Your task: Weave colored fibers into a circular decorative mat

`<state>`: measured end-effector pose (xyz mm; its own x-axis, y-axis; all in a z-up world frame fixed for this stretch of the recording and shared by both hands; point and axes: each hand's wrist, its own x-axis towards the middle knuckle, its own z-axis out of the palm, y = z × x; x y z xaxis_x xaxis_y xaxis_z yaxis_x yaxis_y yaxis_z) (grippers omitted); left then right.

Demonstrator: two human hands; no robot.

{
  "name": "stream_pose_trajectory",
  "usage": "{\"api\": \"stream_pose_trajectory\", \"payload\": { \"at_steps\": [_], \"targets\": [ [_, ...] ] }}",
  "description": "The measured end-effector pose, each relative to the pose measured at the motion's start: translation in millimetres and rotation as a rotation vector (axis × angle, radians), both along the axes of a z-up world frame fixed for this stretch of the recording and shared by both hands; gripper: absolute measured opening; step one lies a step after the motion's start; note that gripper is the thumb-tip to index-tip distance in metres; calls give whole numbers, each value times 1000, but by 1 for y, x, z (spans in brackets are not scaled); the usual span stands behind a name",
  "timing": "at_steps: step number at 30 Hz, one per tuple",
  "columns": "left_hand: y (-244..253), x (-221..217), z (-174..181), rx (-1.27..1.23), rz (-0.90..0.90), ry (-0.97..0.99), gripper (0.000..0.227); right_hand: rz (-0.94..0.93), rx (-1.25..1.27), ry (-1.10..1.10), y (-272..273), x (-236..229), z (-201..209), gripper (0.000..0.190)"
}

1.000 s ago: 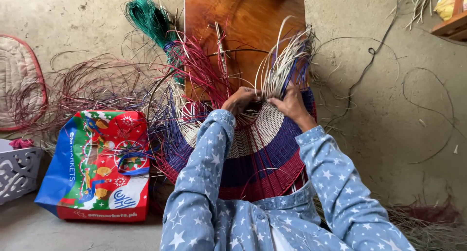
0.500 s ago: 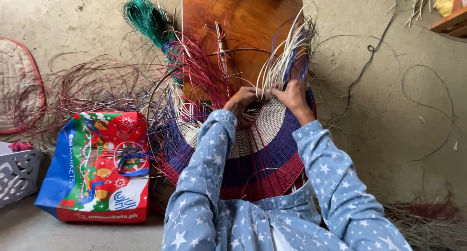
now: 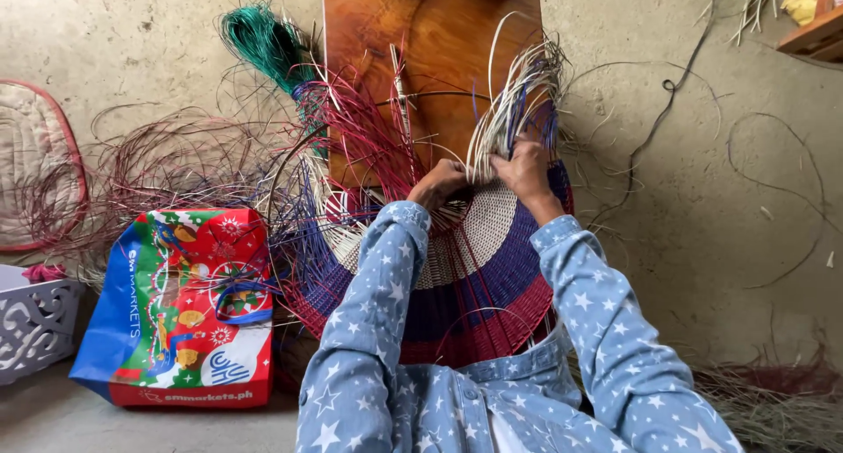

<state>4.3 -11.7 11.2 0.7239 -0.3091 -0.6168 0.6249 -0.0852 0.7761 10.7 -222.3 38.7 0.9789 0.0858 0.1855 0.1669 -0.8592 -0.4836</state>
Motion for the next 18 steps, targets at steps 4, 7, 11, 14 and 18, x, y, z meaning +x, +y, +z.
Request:
{"api": "stream_pose_trajectory", "payload": {
  "at_steps": [4, 7, 11, 14, 18],
  "targets": [
    [0, -5, 12, -124, 117, 33, 16, -20, 223, 149, 14, -23, 46, 39],
    [8, -10, 40, -170, 154, 127, 17, 170, 308, 105, 20, -36, 69, 32],
    [8, -9, 43, -68, 85, 132, 22, 320, 532, 116, 18, -49, 116, 38],
    [0, -9, 46, -81, 35, 43, 12, 131, 337, 73, -9, -41, 69, 22],
    [-2, -5, 20, -80, 65, 43, 11, 173, 178, 5, 2, -35, 45, 20]
  ]
}}
